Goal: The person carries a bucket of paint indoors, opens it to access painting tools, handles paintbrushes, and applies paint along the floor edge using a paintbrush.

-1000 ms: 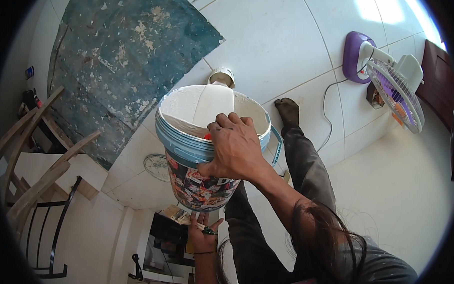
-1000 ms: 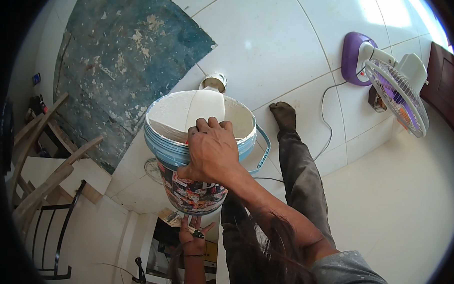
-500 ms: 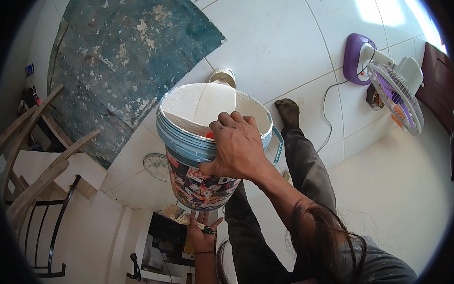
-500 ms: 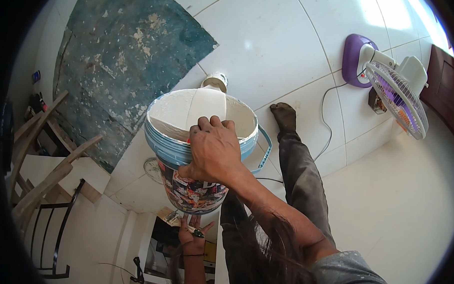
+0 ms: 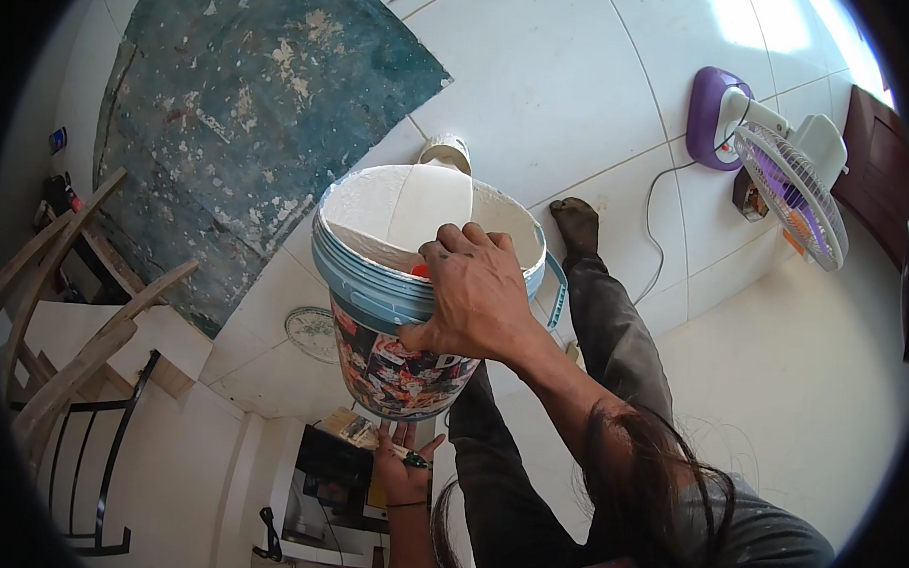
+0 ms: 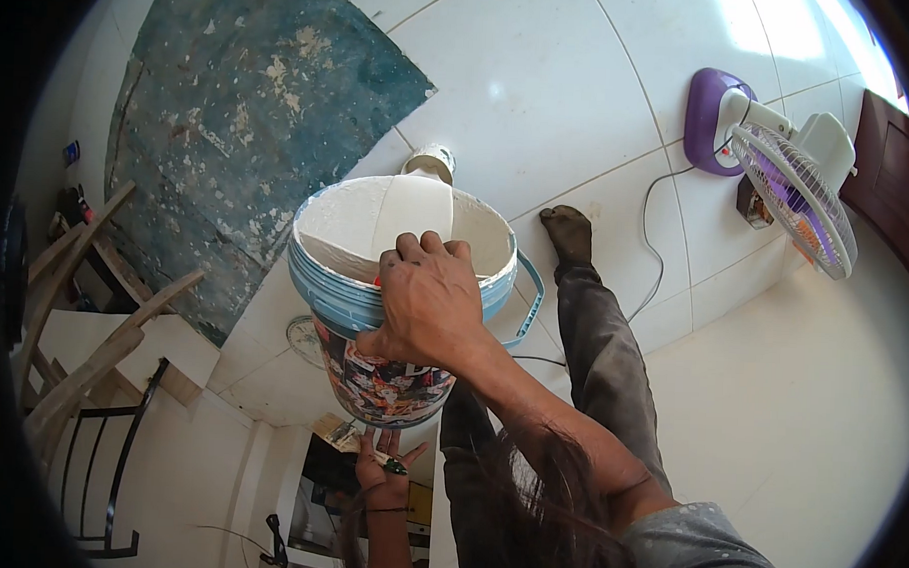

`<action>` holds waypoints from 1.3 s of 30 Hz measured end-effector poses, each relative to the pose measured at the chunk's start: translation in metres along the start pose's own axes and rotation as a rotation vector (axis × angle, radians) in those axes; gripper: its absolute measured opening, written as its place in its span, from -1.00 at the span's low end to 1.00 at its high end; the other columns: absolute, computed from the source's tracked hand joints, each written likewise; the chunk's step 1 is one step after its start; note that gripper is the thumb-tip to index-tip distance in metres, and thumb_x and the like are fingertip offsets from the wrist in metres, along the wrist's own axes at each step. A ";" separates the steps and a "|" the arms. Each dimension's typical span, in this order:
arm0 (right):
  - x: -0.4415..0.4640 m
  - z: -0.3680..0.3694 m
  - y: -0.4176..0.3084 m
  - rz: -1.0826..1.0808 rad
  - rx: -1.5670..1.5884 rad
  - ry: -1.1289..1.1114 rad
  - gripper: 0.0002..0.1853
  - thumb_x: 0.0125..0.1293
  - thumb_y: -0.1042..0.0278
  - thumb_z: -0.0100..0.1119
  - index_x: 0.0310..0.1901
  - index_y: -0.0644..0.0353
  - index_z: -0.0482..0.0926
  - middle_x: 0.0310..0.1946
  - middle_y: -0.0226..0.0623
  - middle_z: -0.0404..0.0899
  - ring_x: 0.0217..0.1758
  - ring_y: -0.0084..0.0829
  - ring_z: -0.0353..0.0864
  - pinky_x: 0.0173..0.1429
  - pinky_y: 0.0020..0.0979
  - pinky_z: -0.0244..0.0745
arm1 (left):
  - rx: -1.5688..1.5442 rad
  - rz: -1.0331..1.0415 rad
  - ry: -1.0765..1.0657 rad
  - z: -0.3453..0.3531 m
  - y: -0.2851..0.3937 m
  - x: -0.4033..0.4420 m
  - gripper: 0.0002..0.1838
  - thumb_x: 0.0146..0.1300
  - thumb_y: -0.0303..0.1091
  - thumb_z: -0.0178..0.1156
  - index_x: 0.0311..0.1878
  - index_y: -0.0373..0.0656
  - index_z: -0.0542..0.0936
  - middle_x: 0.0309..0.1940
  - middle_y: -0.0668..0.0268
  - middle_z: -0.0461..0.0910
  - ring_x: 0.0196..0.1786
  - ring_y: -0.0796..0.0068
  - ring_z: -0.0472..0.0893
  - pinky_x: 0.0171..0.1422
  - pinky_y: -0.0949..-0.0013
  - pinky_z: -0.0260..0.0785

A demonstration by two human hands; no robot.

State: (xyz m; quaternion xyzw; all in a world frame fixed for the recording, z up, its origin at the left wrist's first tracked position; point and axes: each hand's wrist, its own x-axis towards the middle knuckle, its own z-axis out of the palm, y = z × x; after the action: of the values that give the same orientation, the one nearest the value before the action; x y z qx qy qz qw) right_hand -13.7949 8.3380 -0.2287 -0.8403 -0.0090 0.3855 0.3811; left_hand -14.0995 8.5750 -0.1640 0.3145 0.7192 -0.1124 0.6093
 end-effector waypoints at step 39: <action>-0.001 -0.004 0.000 0.006 -0.012 -0.012 -0.13 -0.32 -0.17 0.44 -0.02 0.43 0.69 -0.09 0.01 0.64 0.13 0.01 0.61 0.28 -0.10 0.35 | -0.011 -0.004 -0.026 -0.003 0.004 -0.007 -0.29 0.56 0.05 0.05 0.62 0.02 0.06 0.59 0.07 -0.06 0.67 0.13 -0.01 0.39 -0.78 0.07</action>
State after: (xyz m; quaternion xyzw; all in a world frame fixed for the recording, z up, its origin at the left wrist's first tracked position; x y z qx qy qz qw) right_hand -13.7933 8.3351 -0.2267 -0.8403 -0.0112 0.3917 0.3747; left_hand -14.0993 8.5776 -0.1557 0.3081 0.7126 -0.1138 0.6199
